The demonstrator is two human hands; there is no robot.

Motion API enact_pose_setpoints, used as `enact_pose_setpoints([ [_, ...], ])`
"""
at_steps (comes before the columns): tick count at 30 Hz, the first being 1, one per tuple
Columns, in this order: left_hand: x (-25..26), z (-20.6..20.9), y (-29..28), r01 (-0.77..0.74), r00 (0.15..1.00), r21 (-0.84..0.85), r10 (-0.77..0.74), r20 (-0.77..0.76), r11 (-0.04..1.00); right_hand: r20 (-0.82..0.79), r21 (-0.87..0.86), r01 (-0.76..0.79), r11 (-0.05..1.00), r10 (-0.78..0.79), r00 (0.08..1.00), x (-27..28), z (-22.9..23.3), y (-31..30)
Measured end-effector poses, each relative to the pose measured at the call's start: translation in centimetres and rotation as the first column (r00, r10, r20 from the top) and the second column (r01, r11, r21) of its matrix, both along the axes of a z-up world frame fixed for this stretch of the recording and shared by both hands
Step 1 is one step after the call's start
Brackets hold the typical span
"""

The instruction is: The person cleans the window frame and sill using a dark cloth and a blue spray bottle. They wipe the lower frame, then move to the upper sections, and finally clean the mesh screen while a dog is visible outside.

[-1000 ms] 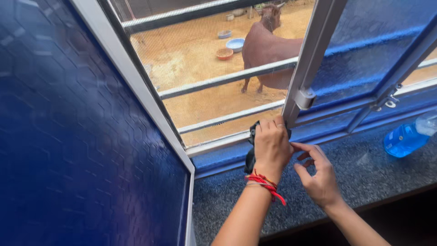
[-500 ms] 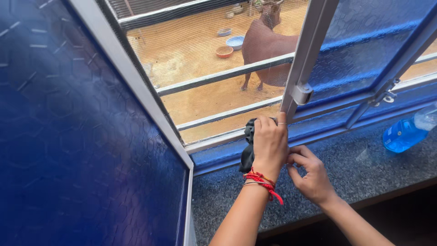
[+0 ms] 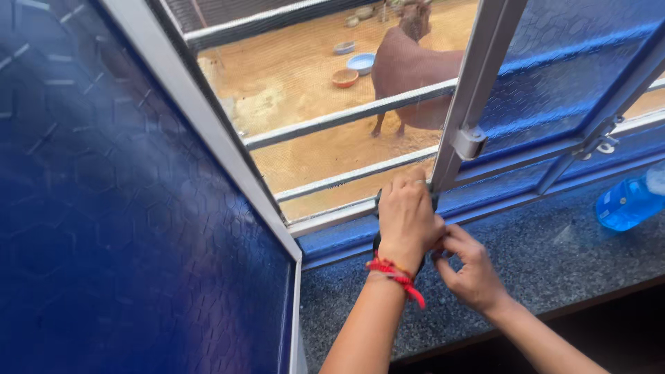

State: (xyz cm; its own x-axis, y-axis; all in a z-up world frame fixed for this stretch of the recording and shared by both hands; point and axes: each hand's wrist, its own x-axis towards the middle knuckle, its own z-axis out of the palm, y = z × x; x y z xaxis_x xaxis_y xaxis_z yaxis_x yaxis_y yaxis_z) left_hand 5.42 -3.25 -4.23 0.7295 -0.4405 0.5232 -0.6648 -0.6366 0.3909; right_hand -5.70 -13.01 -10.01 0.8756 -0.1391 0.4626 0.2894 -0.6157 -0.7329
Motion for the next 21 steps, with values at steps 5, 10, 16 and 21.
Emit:
enact_pose_setpoints([
  [5, 0.4, 0.7, 1.9, -0.191, 0.979, 0.007, 0.189, 0.080, 0.982, -0.001, -0.028, -0.007, 1.000, 0.007, 1.000, 0.1, 0.9, 0.0],
  [10, 0.2, 4.8, 2.3, -0.369, 0.855, 0.011, 0.345, -0.388, 0.929, 0.039, 0.087, -0.128, 0.988, 0.125, 0.991, 1.0, 3.4, 0.1],
  [16, -0.9, 4.5, 2.7, -0.031, 0.708, -0.159, -0.091, -0.700, 0.987, 0.083, 0.159, 0.101, 0.982, -0.116, 0.990, 2.8, 2.8, 3.4],
  [21, -0.6, 5.0, 4.2, -0.182, 0.968, -0.233, 0.133, -0.212, 0.955, 0.343, -0.370, 0.491, 0.789, -0.375, 0.861, 4.2, 6.8, 2.3],
])
